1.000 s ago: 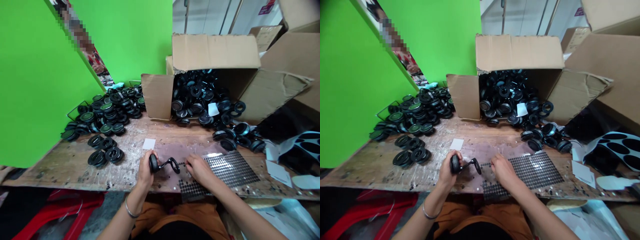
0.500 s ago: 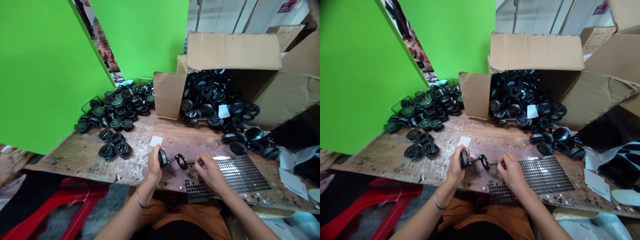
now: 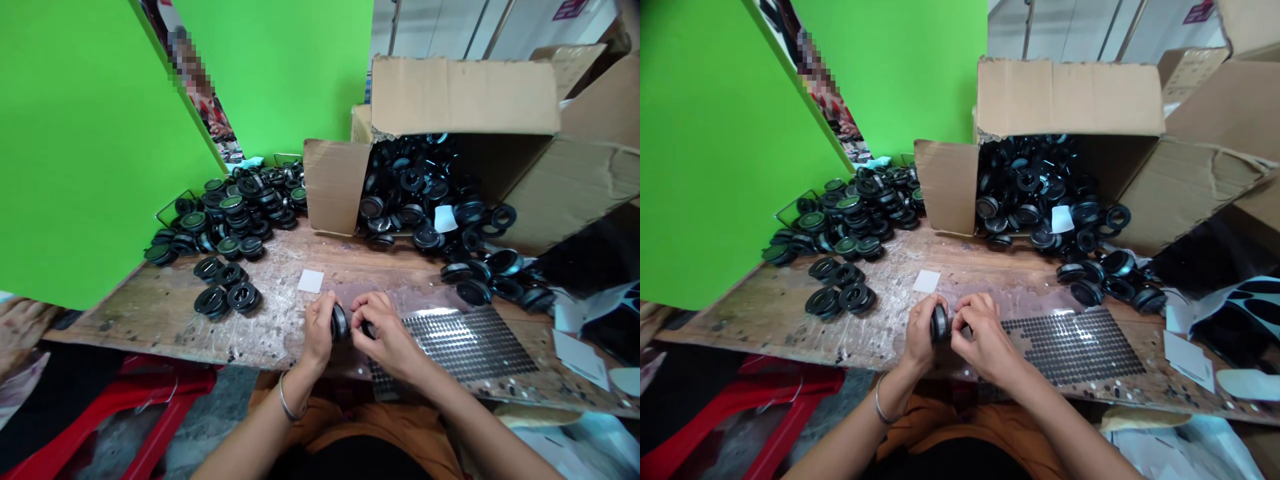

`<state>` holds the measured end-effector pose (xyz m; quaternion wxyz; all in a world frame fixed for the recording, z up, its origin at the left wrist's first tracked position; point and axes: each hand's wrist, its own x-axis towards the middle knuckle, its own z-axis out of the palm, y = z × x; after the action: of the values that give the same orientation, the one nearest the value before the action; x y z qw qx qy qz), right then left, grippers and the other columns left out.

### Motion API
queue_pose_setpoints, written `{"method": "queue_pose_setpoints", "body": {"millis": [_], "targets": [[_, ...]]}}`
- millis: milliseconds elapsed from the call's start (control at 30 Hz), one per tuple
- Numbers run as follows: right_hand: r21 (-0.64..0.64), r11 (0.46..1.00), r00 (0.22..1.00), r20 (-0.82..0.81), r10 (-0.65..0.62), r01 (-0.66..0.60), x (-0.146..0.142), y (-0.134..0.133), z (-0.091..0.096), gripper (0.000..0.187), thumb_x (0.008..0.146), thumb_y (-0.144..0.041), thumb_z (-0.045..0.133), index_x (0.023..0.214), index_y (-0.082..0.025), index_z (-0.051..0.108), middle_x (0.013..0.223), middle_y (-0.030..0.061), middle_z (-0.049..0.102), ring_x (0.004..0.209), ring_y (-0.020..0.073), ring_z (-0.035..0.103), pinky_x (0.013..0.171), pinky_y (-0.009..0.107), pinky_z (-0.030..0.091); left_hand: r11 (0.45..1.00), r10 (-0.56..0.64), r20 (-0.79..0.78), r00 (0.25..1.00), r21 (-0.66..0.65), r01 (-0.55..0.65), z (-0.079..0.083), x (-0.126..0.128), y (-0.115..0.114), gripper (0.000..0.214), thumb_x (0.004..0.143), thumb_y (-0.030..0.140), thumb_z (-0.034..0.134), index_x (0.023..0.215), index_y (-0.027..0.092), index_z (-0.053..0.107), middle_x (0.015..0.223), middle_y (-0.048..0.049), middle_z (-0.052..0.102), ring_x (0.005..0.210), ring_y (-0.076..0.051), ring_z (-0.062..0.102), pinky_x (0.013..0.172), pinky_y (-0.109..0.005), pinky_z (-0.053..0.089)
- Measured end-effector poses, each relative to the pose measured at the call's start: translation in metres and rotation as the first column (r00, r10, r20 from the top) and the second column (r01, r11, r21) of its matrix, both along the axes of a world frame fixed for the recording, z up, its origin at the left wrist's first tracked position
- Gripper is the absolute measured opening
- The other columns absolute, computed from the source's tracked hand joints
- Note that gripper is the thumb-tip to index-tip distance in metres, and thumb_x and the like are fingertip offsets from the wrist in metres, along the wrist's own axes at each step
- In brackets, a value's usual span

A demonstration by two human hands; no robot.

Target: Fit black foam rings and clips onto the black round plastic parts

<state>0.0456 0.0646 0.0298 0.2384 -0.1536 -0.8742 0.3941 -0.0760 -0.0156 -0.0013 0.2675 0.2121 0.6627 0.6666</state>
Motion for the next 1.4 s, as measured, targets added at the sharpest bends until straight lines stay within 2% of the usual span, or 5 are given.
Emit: {"method": "queue_pose_setpoints", "body": {"millis": [267,567,700,833,1400], "targets": [[0.022,0.998,0.995,0.088,0.049,-0.052,0.002,0.003,0.003,0.013,0.075,-0.007,0.057,0.071,-0.019,0.055,0.089,0.0036,0.058,0.092,0.0203,0.049,0.082,0.035,0.042,1.000,-0.012,0.013,1.000,0.006,0.011,0.004,0.008,0.002,0.037,0.083,0.047,0.049,0.058,0.019,0.054,0.053,0.0022,0.045,0.051,-0.012,0.040,0.053,-0.024,0.034],[0.498,0.854,0.986,0.015,0.164,-0.150,0.025,-0.014,-0.004,0.041,0.086,-0.009,0.049,0.125,-0.019,0.054,0.124,0.0130,0.058,0.125,0.0302,0.041,0.107,0.056,0.030,0.991,0.128,0.183,0.975,0.018,-0.133,-0.007,0.003,0.002,0.032,0.081,0.046,0.052,0.063,0.019,0.053,0.057,0.0032,0.049,0.054,-0.012,0.046,0.056,-0.023,0.039],[0.335,0.942,1.000,-0.023,0.008,0.000,0.041,0.004,-0.016,0.030,0.088,-0.018,0.052,0.117,-0.021,0.057,0.122,0.0131,0.056,0.122,0.0300,0.044,0.100,0.050,0.039,0.994,0.091,0.218,0.972,0.043,-0.103,-0.005,-0.002,-0.001,0.033,0.080,0.046,0.053,0.061,0.019,0.053,0.054,0.0031,0.049,0.048,-0.011,0.045,0.052,-0.023,0.038],[0.139,0.959,0.956,0.125,-0.264,0.246,0.061,0.041,-0.036,0.010,0.087,-0.017,0.049,0.084,-0.019,0.058,0.083,0.0056,0.059,0.079,0.0200,0.058,0.072,0.032,0.046,0.989,0.109,0.195,0.975,0.074,-0.125,-0.002,-0.009,-0.003,0.034,0.081,0.046,0.052,0.060,0.019,0.053,0.051,0.0029,0.048,0.045,-0.011,0.044,0.049,-0.023,0.037],[0.300,0.949,0.826,0.509,-0.243,0.094,0.054,0.047,-0.061,0.014,0.077,-0.008,0.046,0.073,-0.019,0.054,0.080,0.0063,0.059,0.078,0.0203,0.055,0.073,0.029,0.039,0.989,0.118,0.165,0.979,0.074,-0.132,0.000,-0.003,0.004,0.033,0.082,0.045,0.052,0.061,0.019,0.053,0.051,0.0032,0.048,0.046,-0.010,0.044,0.047,-0.022,0.036]]}}
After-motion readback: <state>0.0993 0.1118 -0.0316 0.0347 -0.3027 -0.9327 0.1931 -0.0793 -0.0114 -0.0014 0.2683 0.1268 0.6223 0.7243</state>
